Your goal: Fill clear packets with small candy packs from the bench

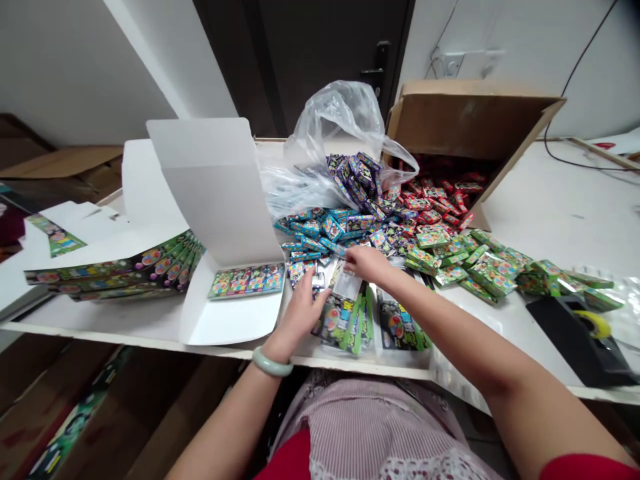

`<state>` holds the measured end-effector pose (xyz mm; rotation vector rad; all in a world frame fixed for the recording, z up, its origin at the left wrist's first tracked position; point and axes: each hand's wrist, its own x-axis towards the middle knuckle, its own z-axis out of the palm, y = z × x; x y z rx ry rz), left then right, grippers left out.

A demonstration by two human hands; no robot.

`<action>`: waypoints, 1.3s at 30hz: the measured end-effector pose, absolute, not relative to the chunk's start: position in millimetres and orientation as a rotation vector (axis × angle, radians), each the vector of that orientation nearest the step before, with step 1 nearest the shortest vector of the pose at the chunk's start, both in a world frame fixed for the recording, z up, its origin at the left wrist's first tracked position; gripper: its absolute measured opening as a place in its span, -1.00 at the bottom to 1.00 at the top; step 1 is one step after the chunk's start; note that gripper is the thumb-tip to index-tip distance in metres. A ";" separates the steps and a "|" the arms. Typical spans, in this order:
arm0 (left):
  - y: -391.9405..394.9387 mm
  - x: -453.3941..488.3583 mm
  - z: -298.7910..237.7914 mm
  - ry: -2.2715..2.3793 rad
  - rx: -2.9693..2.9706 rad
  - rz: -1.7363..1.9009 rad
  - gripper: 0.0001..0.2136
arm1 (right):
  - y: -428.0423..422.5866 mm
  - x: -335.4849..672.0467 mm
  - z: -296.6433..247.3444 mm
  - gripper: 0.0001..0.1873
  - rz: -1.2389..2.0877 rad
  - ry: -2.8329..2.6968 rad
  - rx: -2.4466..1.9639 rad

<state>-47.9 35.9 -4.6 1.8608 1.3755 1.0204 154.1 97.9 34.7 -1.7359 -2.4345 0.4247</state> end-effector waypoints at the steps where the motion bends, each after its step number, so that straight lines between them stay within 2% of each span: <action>1: 38.4 -39.1 -3.5 1.357 1.852 1.049 -0.66 | 94.6 158.7 44.9 -0.86 0.404 -2.401 -1.734; 3: 40.4 -28.6 1.9 1.314 1.850 1.094 -0.77 | 84.2 169.6 62.9 -0.84 0.486 -2.290 -1.684; 8: 26.0 -27.1 27.3 1.173 1.980 1.108 -0.82 | 50.3 196.1 73.9 -0.77 1.528 -1.856 -1.238; 10: 13.5 -25.9 34.7 1.116 2.176 1.037 -0.78 | 37.8 203.0 66.8 -0.72 1.661 -1.690 -1.212; 14: -10.8 -19.0 35.8 1.120 2.574 0.891 -0.65 | 18.2 208.1 53.4 -0.62 1.694 -1.533 -1.131; 18: -17.9 -21.1 27.6 1.087 2.443 0.926 -0.68 | 7.3 203.1 56.2 -0.62 1.698 -1.592 -1.018; 20: -14.6 -26.3 26.2 1.102 2.173 1.015 -0.75 | 2.3 198.9 62.8 -0.65 1.456 -1.666 -1.064; 22: -9.2 -31.0 28.6 1.147 1.915 1.116 -0.78 | -4.1 194.9 68.1 -0.62 0.998 -1.620 -1.159; 24: -4.6 -33.1 34.1 1.154 1.742 1.178 -0.75 | -11.3 190.1 67.5 -0.41 0.713 -1.486 -1.205; 26: -2.1 -31.6 40.1 1.091 1.598 1.182 -0.72 | -17.1 183.3 59.8 -0.26 0.911 -1.437 -1.154; 28: -1.6 -27.4 43.9 1.021 1.464 1.158 -0.70 | -19.2 174.9 48.0 -0.33 1.305 -1.404 -1.024; 30: -1.6 -23.1 44.1 0.989 1.369 1.141 -0.69 | -17.7 167.0 36.6 -0.48 1.498 -1.314 -0.953; 33: -0.4 -21.5 38.8 0.951 1.232 1.119 -0.67 | -12.4 160.5 25.6 -0.58 1.469 -1.181 -1.020; 39: 0.5 -36.8 27.7 0.845 1.128 0.862 -0.62 | -6.5 159.8 14.0 -0.61 1.456 -1.191 -1.037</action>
